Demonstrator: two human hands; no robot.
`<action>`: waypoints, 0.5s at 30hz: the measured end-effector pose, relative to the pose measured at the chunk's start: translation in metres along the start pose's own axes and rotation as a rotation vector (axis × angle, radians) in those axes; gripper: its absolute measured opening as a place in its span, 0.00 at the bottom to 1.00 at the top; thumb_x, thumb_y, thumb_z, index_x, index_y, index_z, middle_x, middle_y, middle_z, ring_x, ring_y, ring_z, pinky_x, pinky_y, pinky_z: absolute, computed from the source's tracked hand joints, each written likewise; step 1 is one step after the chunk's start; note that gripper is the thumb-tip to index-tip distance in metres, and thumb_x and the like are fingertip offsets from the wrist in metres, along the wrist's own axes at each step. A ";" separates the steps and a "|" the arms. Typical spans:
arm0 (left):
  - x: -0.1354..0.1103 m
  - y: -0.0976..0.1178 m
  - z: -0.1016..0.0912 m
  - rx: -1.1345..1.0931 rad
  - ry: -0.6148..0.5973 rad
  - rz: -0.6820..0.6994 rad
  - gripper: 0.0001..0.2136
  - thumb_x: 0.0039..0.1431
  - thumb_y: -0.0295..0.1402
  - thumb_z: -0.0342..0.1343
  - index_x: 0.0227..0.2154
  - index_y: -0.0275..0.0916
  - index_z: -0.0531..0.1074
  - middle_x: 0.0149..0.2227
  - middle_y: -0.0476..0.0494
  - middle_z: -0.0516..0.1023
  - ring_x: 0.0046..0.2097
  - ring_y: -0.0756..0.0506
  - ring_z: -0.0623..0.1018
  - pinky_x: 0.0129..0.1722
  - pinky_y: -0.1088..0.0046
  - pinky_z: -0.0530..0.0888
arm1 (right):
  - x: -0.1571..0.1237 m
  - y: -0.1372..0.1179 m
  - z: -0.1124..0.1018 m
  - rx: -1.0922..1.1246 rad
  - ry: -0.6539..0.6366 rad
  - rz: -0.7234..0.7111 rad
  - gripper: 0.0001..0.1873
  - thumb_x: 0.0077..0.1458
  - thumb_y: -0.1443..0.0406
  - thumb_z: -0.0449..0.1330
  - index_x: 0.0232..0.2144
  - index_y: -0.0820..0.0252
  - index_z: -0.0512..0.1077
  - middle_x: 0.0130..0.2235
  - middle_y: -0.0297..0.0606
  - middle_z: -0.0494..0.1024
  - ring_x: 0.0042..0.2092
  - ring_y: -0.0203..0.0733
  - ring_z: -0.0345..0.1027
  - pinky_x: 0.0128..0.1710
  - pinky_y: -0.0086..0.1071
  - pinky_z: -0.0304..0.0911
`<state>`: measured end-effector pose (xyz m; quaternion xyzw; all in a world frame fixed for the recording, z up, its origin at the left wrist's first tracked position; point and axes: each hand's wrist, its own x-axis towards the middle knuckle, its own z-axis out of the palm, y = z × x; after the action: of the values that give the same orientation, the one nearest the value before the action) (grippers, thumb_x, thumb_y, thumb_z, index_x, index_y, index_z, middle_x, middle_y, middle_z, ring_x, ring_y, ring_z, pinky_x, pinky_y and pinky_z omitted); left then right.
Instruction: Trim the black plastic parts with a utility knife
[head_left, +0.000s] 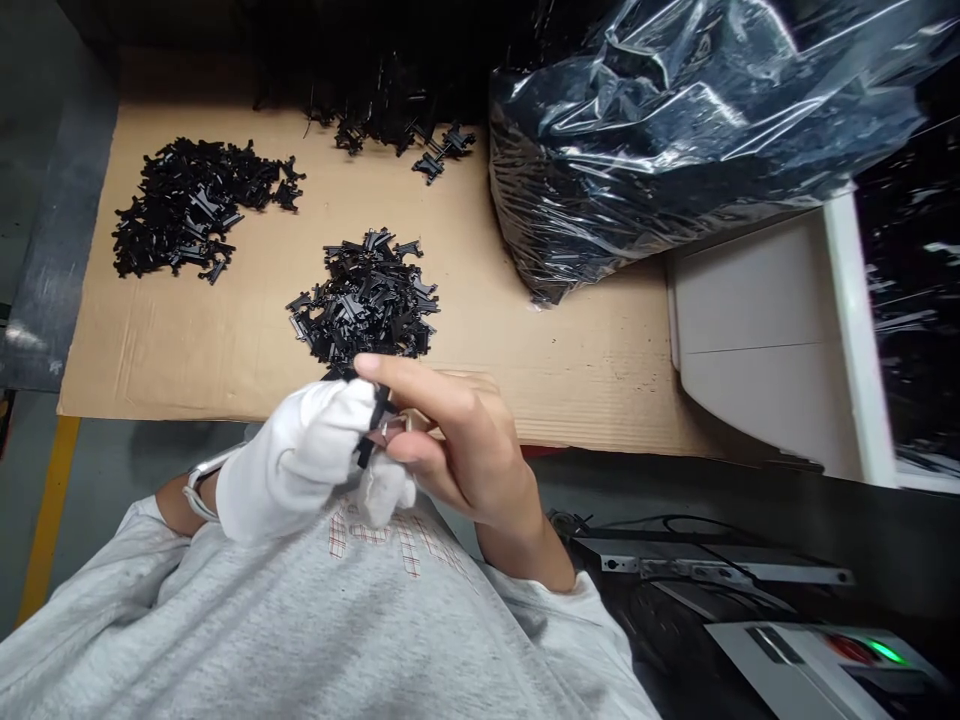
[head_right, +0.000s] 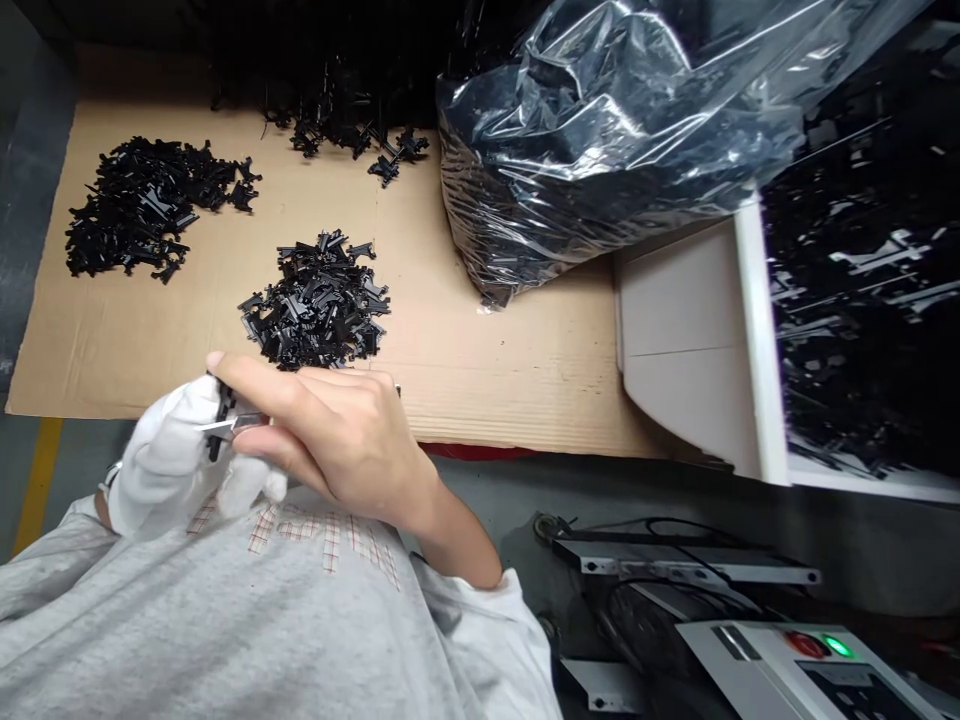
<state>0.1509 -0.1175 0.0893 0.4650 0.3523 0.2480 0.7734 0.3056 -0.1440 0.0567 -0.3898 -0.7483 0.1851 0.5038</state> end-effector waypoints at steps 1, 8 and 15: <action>0.000 0.000 0.002 -0.014 0.034 0.010 0.30 0.59 0.62 0.54 0.13 0.42 0.67 0.13 0.51 0.70 0.20 0.47 0.74 0.23 0.68 0.73 | -0.001 0.000 0.000 -0.010 -0.004 0.007 0.20 0.73 0.56 0.48 0.60 0.56 0.66 0.35 0.32 0.81 0.29 0.35 0.72 0.31 0.29 0.68; 0.001 -0.001 -0.003 0.013 -0.044 0.034 0.28 0.62 0.58 0.53 0.16 0.42 0.72 0.17 0.52 0.75 0.24 0.50 0.77 0.31 0.71 0.75 | -0.002 -0.001 -0.001 -0.031 -0.013 0.021 0.21 0.73 0.55 0.48 0.61 0.55 0.65 0.32 0.32 0.80 0.28 0.36 0.70 0.31 0.30 0.69; 0.004 0.003 -0.011 0.049 -0.184 0.018 0.30 0.58 0.63 0.54 0.15 0.41 0.71 0.16 0.51 0.74 0.24 0.49 0.75 0.31 0.69 0.74 | 0.000 -0.001 0.001 -0.016 -0.018 0.010 0.18 0.73 0.56 0.49 0.58 0.56 0.67 0.33 0.31 0.80 0.29 0.35 0.72 0.31 0.29 0.68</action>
<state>0.1451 -0.1075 0.0867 0.5078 0.2817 0.2023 0.7886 0.3043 -0.1445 0.0576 -0.3959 -0.7523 0.1853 0.4929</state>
